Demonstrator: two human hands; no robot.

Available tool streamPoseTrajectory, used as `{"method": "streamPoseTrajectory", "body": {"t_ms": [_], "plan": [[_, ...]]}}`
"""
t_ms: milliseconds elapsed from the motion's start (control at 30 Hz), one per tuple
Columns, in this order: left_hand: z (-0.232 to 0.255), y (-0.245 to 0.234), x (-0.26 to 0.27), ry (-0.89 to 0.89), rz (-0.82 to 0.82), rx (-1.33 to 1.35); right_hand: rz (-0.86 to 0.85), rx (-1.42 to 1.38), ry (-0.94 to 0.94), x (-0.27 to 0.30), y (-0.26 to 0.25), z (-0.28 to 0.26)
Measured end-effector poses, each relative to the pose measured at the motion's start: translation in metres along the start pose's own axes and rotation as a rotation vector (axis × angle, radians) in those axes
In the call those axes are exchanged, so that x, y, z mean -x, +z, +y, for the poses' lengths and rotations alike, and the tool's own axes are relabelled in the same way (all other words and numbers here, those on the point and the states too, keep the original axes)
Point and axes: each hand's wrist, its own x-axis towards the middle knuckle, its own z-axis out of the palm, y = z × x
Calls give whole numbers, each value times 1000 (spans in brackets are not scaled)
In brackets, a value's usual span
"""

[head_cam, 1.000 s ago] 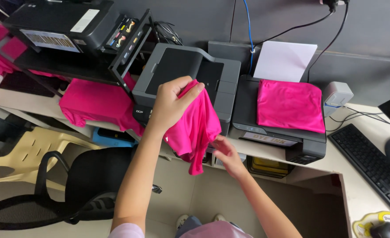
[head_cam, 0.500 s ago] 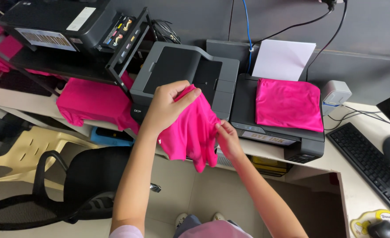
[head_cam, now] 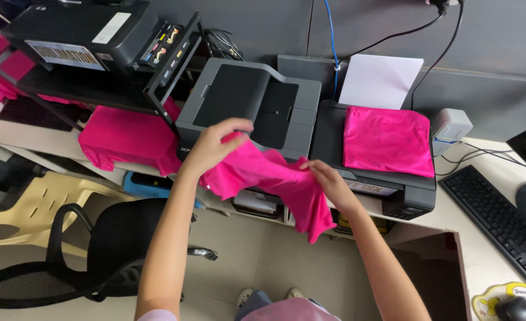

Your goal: The person folds several bright pink t-shirts on a desk next to a printer. They smooth out each shirt, fold the sleeves and sides, and then fold the garment in half or thirds before placing it on the printer or stacking it.

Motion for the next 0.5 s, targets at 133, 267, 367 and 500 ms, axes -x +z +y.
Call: {"method": "streamPoseTrajectory", "body": {"t_ms": [133, 267, 367, 500], "plan": [[35, -3, -3, -209, -360, -131, -92, 399, -109, 4, -1, -48], [21, 2, 4, -430, -573, -567, -25, 725, -237, -6, -18, -35], [-20, -4, 13, -257, -514, -467, -56, 653, -414, -11, -25, -63], [-9, -13, 15, -290, -472, 292, -269, 261, -275, -21, -48, -55]]}}
